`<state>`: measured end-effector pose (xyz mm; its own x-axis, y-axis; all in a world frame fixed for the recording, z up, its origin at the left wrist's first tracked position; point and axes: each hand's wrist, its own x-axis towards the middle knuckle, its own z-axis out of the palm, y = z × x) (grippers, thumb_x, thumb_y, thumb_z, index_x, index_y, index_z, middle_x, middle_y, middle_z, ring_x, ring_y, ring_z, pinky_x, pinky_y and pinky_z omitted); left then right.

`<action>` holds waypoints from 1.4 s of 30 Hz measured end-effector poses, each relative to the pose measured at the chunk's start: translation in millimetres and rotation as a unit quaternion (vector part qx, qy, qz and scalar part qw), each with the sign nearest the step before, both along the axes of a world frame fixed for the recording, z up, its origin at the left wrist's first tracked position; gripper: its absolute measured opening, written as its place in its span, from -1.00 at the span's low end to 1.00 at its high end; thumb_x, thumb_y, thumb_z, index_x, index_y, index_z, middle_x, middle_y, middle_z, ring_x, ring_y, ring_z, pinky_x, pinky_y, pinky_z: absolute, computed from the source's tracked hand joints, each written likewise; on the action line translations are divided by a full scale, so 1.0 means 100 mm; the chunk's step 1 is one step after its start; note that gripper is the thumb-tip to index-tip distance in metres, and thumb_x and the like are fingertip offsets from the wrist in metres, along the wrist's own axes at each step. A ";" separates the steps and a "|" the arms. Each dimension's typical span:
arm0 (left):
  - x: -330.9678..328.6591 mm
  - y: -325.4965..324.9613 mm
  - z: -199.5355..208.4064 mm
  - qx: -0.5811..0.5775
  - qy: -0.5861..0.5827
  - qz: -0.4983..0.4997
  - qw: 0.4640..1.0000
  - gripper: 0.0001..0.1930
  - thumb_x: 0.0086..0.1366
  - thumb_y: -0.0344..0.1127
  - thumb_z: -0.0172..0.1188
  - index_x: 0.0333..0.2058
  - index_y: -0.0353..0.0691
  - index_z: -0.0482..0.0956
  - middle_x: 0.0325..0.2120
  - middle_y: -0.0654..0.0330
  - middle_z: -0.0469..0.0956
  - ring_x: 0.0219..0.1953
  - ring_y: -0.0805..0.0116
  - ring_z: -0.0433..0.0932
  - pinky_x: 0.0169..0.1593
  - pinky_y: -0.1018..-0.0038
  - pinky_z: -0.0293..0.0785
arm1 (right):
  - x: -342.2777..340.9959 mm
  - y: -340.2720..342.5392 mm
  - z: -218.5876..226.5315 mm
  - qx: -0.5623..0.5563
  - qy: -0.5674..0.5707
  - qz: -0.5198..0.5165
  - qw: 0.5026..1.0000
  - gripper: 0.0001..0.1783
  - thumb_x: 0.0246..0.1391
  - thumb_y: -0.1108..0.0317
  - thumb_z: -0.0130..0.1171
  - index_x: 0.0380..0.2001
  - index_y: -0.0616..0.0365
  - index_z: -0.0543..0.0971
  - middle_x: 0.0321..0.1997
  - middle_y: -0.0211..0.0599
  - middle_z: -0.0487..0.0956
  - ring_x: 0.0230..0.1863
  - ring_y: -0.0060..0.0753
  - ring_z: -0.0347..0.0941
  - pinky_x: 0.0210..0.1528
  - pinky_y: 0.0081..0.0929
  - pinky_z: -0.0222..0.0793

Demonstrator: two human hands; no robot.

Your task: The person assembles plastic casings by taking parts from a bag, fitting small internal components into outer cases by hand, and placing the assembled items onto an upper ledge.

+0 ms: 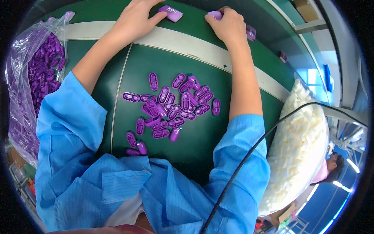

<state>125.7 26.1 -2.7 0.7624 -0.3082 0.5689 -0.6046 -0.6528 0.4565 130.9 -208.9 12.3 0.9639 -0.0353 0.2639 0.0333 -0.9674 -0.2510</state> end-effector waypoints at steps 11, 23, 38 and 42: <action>-1.02 0.20 0.34 0.250 0.057 -0.285 0.923 -0.73 -0.03 -0.49 0.19 -0.26 -0.29 0.53 -0.35 0.19 0.48 -0.34 0.26 0.47 -0.32 0.41 0.47 | -1.08 0.14 0.17 0.123 -0.053 0.129 0.983 -0.53 -0.12 0.30 0.28 -0.11 0.22 0.44 -0.39 -0.33 0.55 -0.51 -0.43 0.41 -0.37 -0.58 0.36; -0.58 -0.12 0.16 -0.318 0.460 -0.245 0.792 -0.68 0.20 -0.41 0.13 -0.05 -0.28 0.47 -0.42 0.21 0.56 -0.45 0.57 0.52 -0.31 0.66 0.47 | -1.15 0.36 0.13 0.648 0.136 0.077 0.746 -0.66 0.03 0.45 0.14 -0.10 0.34 0.43 -0.25 -0.24 0.54 -0.31 -0.53 0.49 -0.21 -0.63 0.42; -0.63 -0.11 0.10 -0.321 0.417 -0.250 0.813 -0.71 0.17 -0.43 0.17 -0.12 -0.38 0.50 -0.37 0.10 0.59 -0.38 0.49 0.56 -0.25 0.61 0.52 | -1.20 0.37 0.14 0.632 0.141 0.089 0.757 -0.68 -0.01 0.50 0.17 -0.14 0.36 0.46 -0.29 -0.22 0.56 -0.35 -0.55 0.48 -0.24 -0.65 0.42; -0.63 -0.12 0.09 -0.314 0.419 -0.251 0.814 -0.71 0.18 -0.42 0.16 -0.12 -0.37 0.50 -0.36 0.13 0.59 -0.38 0.51 0.55 -0.25 0.62 0.51 | -1.22 0.42 0.17 0.628 0.125 0.085 0.763 -0.68 -0.02 0.55 0.17 -0.14 0.37 0.45 -0.28 -0.19 0.56 -0.34 -0.52 0.50 -0.23 -0.64 0.45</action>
<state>62.9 14.0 5.9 0.8312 -0.5501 0.0805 -0.0288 0.1019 0.9944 8.6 -167.2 29.3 0.9974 0.0215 -0.0687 -0.0698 0.0543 -0.9961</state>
